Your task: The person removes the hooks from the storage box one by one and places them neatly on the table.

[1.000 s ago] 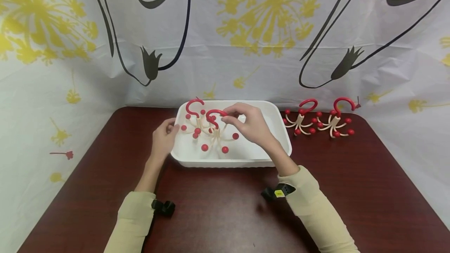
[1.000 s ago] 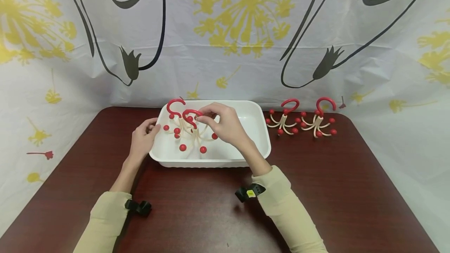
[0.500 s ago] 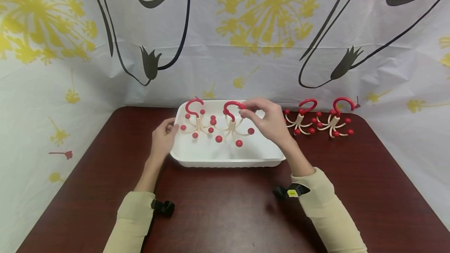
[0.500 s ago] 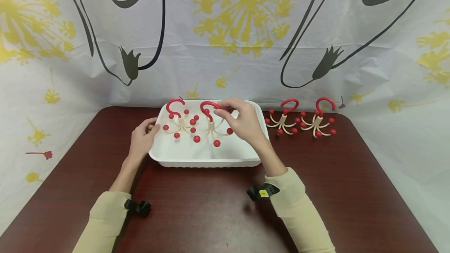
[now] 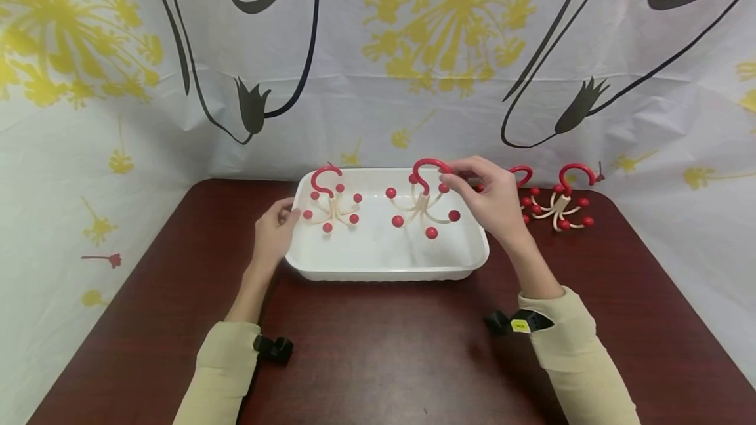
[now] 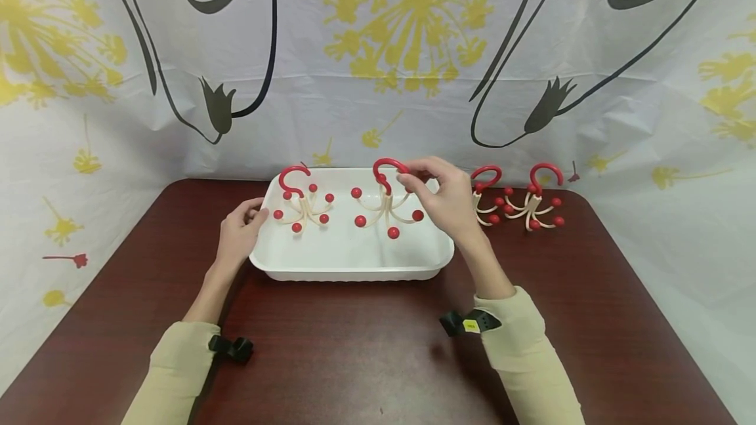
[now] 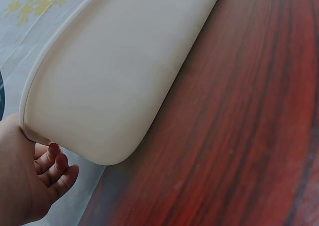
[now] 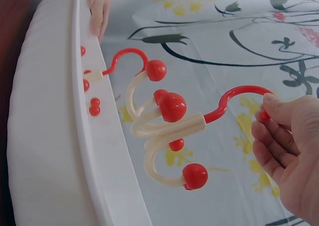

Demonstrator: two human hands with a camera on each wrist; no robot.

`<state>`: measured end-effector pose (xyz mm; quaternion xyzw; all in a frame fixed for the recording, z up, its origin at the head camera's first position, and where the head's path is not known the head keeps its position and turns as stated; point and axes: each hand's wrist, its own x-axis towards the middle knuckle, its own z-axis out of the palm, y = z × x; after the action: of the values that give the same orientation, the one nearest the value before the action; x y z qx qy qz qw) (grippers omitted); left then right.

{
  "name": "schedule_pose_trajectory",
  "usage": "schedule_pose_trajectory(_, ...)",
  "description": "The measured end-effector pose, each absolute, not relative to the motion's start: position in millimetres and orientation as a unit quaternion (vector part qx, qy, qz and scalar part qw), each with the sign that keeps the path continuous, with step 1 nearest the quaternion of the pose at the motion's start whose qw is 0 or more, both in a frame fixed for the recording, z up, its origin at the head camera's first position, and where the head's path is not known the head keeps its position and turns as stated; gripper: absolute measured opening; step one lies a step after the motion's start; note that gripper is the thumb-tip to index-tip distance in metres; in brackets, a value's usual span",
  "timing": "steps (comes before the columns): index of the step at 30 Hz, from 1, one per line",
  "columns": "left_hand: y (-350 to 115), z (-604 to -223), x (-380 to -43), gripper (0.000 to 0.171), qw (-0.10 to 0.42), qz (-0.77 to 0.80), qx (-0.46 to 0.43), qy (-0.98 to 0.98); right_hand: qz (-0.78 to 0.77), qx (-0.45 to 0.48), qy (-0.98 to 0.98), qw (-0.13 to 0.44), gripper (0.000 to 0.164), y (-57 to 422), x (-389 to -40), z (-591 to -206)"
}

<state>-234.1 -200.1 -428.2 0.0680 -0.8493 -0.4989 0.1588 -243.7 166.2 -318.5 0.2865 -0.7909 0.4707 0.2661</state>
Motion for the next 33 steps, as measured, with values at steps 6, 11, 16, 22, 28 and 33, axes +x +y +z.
schedule_pose_trajectory(6, -200, -429, -235, 0.037, 0.163, -0.5, 0.066, -0.848, 0.465, 0.261, -0.801, 0.272, 0.019, 183, -241, -317)
schedule_pose_trajectory(11, -200, -429, -235, 0.036, 0.165, -0.504, 0.065, -0.845, 0.452, 0.238, -0.81, 0.288, 0.021, 195, -239, -317)
schedule_pose_trajectory(16, -200, -431, -235, 0.038, 0.157, -0.506, 0.074, -0.845, 0.446, 0.218, -0.818, 0.291, 0.021, 209, -238, -318)
schedule_pose_trajectory(22, -200, -431, -235, 0.037, 0.162, -0.507, 0.07, -0.844, 0.46, 0.202, -0.812, 0.298, 0.022, 227, -238, -321)
schedule_pose_trajectory(28, -200, -431, -235, 0.034, 0.177, -0.508, 0.06, -0.841, 0.458, 0.188, -0.815, 0.302, 0.021, 246, -236, -321)
schedule_pose_trajectory(33, -200, -431, -234, 0.036, 0.173, -0.503, 0.063, -0.844, 0.463, 0.165, -0.818, 0.301, 0.022, 261, -234, -323)
